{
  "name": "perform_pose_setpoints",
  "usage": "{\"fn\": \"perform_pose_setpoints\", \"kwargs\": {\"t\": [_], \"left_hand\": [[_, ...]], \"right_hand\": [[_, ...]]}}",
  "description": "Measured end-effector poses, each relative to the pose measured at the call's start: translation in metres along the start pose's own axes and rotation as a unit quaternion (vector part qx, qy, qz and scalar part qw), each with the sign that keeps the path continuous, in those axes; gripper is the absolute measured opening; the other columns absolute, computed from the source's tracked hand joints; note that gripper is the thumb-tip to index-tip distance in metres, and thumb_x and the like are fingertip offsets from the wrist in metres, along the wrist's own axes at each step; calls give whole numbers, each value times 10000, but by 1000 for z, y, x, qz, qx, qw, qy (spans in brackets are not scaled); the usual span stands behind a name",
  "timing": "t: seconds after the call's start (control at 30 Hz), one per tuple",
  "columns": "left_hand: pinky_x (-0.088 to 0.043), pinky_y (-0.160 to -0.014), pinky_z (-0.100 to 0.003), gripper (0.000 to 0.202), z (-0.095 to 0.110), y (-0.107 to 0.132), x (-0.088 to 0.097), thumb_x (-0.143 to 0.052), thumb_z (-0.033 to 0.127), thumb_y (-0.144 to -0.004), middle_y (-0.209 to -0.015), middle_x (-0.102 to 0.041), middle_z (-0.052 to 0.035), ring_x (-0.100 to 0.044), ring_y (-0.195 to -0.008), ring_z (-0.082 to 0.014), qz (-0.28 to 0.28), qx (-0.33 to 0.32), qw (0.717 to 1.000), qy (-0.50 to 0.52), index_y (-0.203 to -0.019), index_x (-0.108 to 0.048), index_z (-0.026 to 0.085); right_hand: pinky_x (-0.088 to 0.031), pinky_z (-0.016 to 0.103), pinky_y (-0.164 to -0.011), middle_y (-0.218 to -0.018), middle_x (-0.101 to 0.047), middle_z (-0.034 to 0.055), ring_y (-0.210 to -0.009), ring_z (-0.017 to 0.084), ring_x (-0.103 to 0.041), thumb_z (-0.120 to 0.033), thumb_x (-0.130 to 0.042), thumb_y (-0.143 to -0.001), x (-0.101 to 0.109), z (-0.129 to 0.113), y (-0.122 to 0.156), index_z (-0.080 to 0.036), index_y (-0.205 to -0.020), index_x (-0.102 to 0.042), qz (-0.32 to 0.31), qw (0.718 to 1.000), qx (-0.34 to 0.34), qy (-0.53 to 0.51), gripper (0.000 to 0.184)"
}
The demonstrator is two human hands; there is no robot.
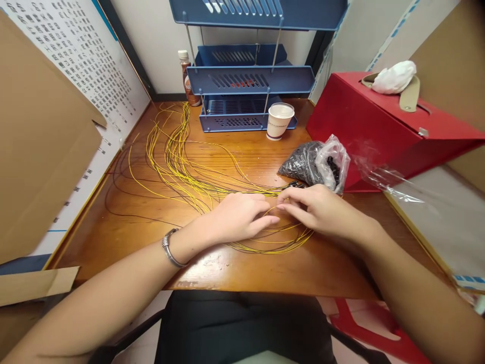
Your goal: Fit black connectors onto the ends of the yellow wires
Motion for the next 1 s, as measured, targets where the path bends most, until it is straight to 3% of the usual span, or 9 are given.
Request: {"fn": "perform_pose_setpoints", "kwargs": {"t": [0.1, 0.2, 0.37, 0.53, 0.63, 0.73, 0.83, 1.0], "left_hand": [[-447, -735, -268, 346, -4, -3, -4, -435, 321, -1031, -891, -724, -43, -644, -784, -154, 25, -17, 998, 46, -934, -728, 165], [-407, -636, -246, 357, -10, -5, -3, -439, 266, -1013, -705, -679, -11, -578, -618, -118, 43, 6, 993, 113, -796, -699, 153], [-445, -634, -219, 458, -13, -5, 1, -358, 373, -1061, -661, -667, -1, -597, -594, -99, 69, 53, 963, 255, -772, -637, 154], [-466, -708, -237, 439, -9, -3, 1, -334, 362, -1065, -767, -696, -10, -624, -687, -108, 61, 30, 968, 240, -828, -641, 158], [-449, -718, -263, 450, -8, -3, 0, -350, 391, -1055, -756, -676, -10, -602, -703, -124, 64, 35, 977, 199, -797, -637, 159], [-407, -660, -274, 437, -7, -5, 0, -422, 450, -1022, -710, -626, -3, -535, -654, -127, 112, 53, 979, 161, -761, -610, 155], [-411, -655, -267, 296, -9, -5, 1, -529, 420, -974, -811, -669, -15, -549, -683, -125, 171, 71, 967, 174, -889, -637, 158], [-434, -609, -247, 262, -13, -2, 5, -642, 411, -900, -815, -666, -15, -544, -621, -97, 251, 107, 933, 236, -867, -558, 165]], "right_hand": [[-380, 242, -601, -687, -672, -13, -559, 115, -559, -276, -528, -992, -10, -5, -1, -194, -1008, -659, 25, 999, 38, -17, 156], [-380, 238, -579, -660, -659, -23, -543, 114, -559, -311, -548, -991, -13, -7, -1, -185, -1070, -649, 64, 997, 39, -30, 180], [-424, 247, -604, -734, -720, -4, -571, 125, -612, -373, -563, -984, -10, -6, -3, -175, -1210, -630, 99, 994, -16, -48, 308], [-501, 290, -758, -1099, -768, 70, -791, 171, -702, -358, -535, -996, -8, -4, -4, -178, -1181, -666, 132, 990, -34, -32, 290], [-516, 302, -825, -1154, -759, 76, -920, 195, -717, -342, -520, -1003, -6, -4, -3, -183, -1177, -678, 157, 986, -18, -45, 284], [-525, 287, -743, -1170, -756, 75, -732, 147, -689, -340, -536, -991, -4, -7, -1, -183, -1234, -665, 172, 983, 14, -61, 316], [-487, 276, -583, -1008, -785, 61, -471, 94, -525, -357, -576, -959, -4, -13, 2, -178, -1272, -657, 163, 984, 48, -58, 369], [-404, 274, -476, -851, -780, 58, -415, 91, -451, -368, -600, -923, 3, -16, 6, -203, -1096, -734, 246, 969, 17, -35, 274]]}}
Point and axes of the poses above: each hand's wrist, its own y-axis away from the middle knuckle, its own x-axis out of the back of the hand, z = x × y, the point moved 3 cm from there along -y, towards the middle knuckle
